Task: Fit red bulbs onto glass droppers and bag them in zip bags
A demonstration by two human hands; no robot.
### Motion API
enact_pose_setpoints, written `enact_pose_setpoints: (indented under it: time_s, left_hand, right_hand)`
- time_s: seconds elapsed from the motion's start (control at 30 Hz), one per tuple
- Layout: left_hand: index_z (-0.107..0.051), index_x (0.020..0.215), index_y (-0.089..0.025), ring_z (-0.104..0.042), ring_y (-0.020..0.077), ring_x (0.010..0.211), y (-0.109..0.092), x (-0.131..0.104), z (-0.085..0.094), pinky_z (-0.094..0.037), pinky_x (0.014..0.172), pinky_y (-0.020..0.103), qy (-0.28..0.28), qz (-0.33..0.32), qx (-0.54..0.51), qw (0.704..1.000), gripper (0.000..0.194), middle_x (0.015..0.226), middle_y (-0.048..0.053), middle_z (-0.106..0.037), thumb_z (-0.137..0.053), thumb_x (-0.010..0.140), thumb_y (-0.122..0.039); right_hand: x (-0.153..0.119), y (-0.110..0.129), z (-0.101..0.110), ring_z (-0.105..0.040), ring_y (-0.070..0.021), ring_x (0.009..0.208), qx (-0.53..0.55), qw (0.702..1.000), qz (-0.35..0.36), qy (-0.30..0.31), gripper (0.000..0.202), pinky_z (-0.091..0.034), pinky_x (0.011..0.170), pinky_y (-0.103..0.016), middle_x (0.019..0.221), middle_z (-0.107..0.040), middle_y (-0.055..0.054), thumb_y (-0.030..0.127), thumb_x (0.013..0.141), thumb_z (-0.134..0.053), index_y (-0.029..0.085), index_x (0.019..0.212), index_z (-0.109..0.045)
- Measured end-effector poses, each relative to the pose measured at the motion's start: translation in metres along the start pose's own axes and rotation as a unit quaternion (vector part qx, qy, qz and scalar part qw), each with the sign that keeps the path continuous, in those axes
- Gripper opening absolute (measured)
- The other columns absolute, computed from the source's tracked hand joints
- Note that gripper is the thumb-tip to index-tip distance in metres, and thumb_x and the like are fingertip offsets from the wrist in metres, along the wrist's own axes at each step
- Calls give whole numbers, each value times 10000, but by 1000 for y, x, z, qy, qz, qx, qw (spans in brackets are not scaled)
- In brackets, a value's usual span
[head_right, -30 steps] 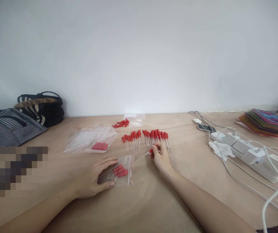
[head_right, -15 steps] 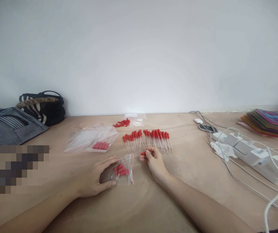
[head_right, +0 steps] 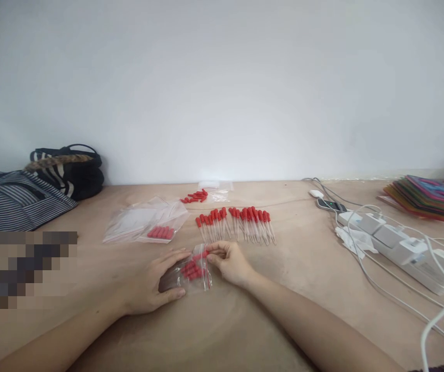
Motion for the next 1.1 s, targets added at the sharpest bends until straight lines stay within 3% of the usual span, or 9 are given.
enact_pose_setpoints:
  time_s: [0.1, 0.23, 0.37, 0.47, 0.63, 0.77, 0.87, 1.0, 1.1]
  left_hand:
    - [-376, 1277, -224, -416, 284, 1196, 6, -1, -4, -349, 989, 456, -12, -6, 0, 1000, 624, 1304, 98, -467, -578, 724, -431]
    - [-371, 1280, -202, -410, 297, 1194, 16, -1, -12, -344, 993, 462, -17, -19, -4, 1000, 649, 1305, 107, -459, -575, 718, -455]
    - [-349, 1288, -202, -386, 292, 1213, 16, -1, -12, -330, 999, 471, -9, -12, -3, 1000, 652, 1316, 110, -444, -562, 728, -457]
    - [-355, 1282, -204, -393, 287, 1207, 12, -1, -9, -342, 992, 457, -12, -5, -8, 1000, 651, 1313, 109, -443, -571, 719, -448]
    - [-365, 1278, -183, -384, 289, 1211, 11, -1, -7, -347, 988, 445, -26, 20, -5, 999, 656, 1326, 127, -418, -567, 721, -466]
    - [-384, 1257, -201, -430, 272, 1172, 12, 0, -6, -369, 971, 425, -36, 6, -6, 999, 621, 1281, 110, -465, -561, 726, -470]
    - [-394, 1246, -201, -442, 267, 1159, 12, 0, -3, -378, 961, 422, -28, 9, -5, 1000, 591, 1274, 106, -470, -556, 734, -448]
    - [-408, 1234, -191, -419, 268, 1180, 10, 0, -1, -359, 975, 429, -9, 7, 1, 1000, 563, 1291, 108, -454, -555, 739, -414]
    - [-408, 1232, -192, -413, 267, 1186, 8, 1, -1, -355, 978, 432, -10, 4, 3, 1000, 558, 1292, 106, -458, -556, 738, -403]
  right_hand:
    - [4, 0, -3, -602, -146, 740, -41, 997, 48, 32, 278, -474, 671, -280, 806, -655, -39, 382, 664, -637, 167, 840, -631]
    - [4, 6, -7, -549, -172, 990, -92, 985, 131, 57, 194, -395, 891, -312, 1042, -597, -74, 338, 658, -657, 164, 742, -645]
    - [7, 4, -13, -617, -156, 714, -20, 993, 40, 107, 332, -482, 669, -289, 747, -650, -35, 458, 647, -642, 154, 780, -635]
    - [10, -1, -13, -551, -115, 488, 2, 999, -13, 39, 375, -445, 482, -235, 566, -610, 0, 494, 579, -676, 137, 683, -624]
    - [11, -5, -9, -519, -116, 449, 2, 994, -18, -108, 365, -426, 438, -236, 483, -561, 8, 429, 469, -757, 152, 503, -522]
    - [8, -1, -4, -568, -141, 540, 22, 1000, 0, -10, 339, -472, 542, -279, 567, -596, -4, 473, 544, -707, 158, 607, -597]
    - [4, 4, 11, -559, -125, 634, -77, 994, 73, 35, 289, -452, 624, -260, 687, -606, -19, 440, 586, -696, 157, 631, -653]
    - [-2, 4, 30, -454, -82, 540, -232, 966, 95, 66, 260, -354, 488, -205, 621, -538, 8, 411, 560, -733, 166, 626, -678]
    - [-3, 2, 30, -403, -74, 498, -270, 950, 110, 115, 264, -301, 451, -199, 549, -498, 24, 428, 593, -713, 168, 621, -677]
Point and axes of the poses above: each hand's wrist, its own x-axis towards the middle knuckle, its own z-axis out of the back of the hand, y = z × x, the point moved 2 cm from there along x, towards the middle knuckle
